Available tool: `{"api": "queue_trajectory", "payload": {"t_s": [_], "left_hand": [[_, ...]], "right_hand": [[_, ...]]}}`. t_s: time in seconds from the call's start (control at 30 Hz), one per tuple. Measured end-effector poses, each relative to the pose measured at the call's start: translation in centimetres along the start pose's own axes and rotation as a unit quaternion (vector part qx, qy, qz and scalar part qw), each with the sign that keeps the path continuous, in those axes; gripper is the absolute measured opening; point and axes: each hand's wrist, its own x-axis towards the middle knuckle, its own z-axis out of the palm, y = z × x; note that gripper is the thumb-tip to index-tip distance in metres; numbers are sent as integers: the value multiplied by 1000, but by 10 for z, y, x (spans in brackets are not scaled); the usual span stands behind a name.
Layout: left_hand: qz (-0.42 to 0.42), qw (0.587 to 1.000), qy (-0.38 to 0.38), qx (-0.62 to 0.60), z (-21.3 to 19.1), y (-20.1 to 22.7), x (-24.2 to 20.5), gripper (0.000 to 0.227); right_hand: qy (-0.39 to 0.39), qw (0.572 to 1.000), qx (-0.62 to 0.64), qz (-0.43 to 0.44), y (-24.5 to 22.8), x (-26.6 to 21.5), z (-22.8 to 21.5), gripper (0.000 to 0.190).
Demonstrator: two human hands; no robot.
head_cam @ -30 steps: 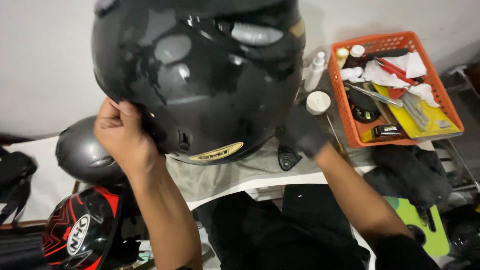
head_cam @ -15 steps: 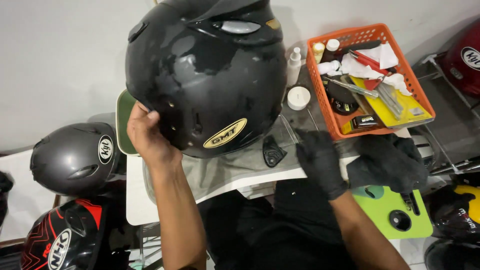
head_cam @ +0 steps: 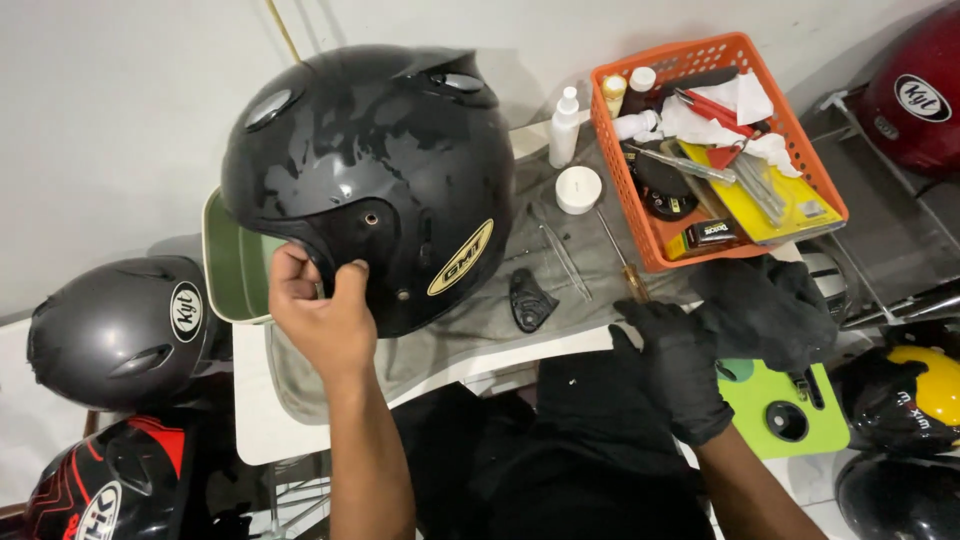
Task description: The person removes the visor from a black motorcycle helmet and then uses a screwdriver to unscrew the fasteners on both sides of the helmet shell. The person manipulates the helmet and visor throughout the process.
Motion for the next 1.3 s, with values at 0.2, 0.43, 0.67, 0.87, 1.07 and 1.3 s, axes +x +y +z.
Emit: {"api": "queue_trajectory", "payload": {"t_s": [0.2, 0.43, 0.67, 0.87, 1.07, 1.3], "left_hand": [[53, 997, -3, 49, 25, -14, -20, 38], [69, 994, -17, 84, 35, -14, -22, 35], [-4, 989, -142, 49, 32, -24, -18, 23], [63, 959, -236, 143, 47, 26, -28, 27], [96, 952, -248, 150, 51, 25, -18, 26], [75, 961, -239, 118, 44, 21, -5, 33]], "right_hand": [[-3, 990, 110, -87, -71, 58, -28, 32], [-52, 991, 49, -116, -100, 82, -5, 57], [-117, 989, 59, -68, -106, 90, -10, 57], [-169, 983, 70, -19, -106, 97, 15, 53], [-122, 957, 263, 14, -102, 101, 1, 26], [-124, 732, 656, 137, -93, 91, 1, 18]]}}
